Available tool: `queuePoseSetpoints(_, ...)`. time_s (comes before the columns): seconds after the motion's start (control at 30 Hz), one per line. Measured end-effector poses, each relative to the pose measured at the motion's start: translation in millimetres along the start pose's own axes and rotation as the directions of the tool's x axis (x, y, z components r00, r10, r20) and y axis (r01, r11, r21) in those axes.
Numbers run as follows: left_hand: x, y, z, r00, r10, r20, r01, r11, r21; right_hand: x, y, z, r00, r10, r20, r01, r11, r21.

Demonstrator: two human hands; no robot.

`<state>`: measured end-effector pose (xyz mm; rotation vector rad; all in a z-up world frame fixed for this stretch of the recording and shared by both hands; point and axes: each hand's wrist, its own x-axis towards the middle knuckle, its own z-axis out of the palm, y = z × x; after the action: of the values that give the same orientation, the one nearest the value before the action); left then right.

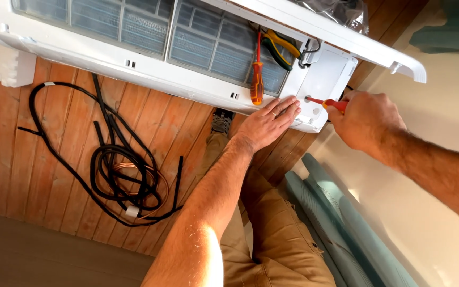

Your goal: Connecting electrical wiring and insulating copper pipes for an indoor air conditioner unit.

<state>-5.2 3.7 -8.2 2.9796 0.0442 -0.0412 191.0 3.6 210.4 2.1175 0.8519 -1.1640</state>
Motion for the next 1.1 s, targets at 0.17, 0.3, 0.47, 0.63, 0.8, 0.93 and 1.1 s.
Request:
queuePoseSetpoints(0.17, -2.1, -3.9, -5.5, 0.999, -0.029, -0.023, 0.026, 0.993, -0.114, -11.5, 5.1, 11.7, 0.998, -0.066, -0.013, 0.065, 0.996, -0.058)
queuePoseSetpoints(0.3, -4.9, 1.2, 3.3, 0.992, -0.068, -0.103, 0.053, 0.988, -0.142, -26.5, 7.6, 18.6, 0.851, -0.498, 0.168, 0.390, 0.383, -0.838)
queuePoseSetpoints(0.47, -1.8, 0.2, -5.1, 0.996, -0.060, -0.063, 0.054, 0.995, -0.088, -5.7, 15.3, 27.8, 0.937, -0.341, 0.072, 0.297, 0.672, -0.679)
queuePoseSetpoints(0.63, 0.9, 0.0, -10.7, 0.998, -0.041, -0.039, 0.038, 0.996, -0.077, 20.9, 19.4, 24.2, 1.000, 0.021, 0.003, -0.021, 0.988, 0.150)
queuePoseSetpoints(0.8, 0.3, 1.2, -19.5, 0.994, -0.109, -0.003, 0.106, 0.976, -0.189, 8.4, 2.2, 10.2, 0.974, 0.183, 0.132, -0.224, 0.861, 0.456)
queuePoseSetpoints(0.93, 1.7, -1.0, -34.0, 0.993, -0.108, 0.048, 0.115, 0.969, -0.219, -13.2, 12.1, 15.1, 0.999, 0.038, 0.014, -0.040, 0.960, 0.278)
queuePoseSetpoints(1.1, 5.9, -6.0, -52.9, 0.979, -0.113, 0.170, 0.177, 0.884, -0.433, -55.6, 25.7, 48.0, 0.995, 0.094, 0.033, -0.099, 0.913, 0.396)
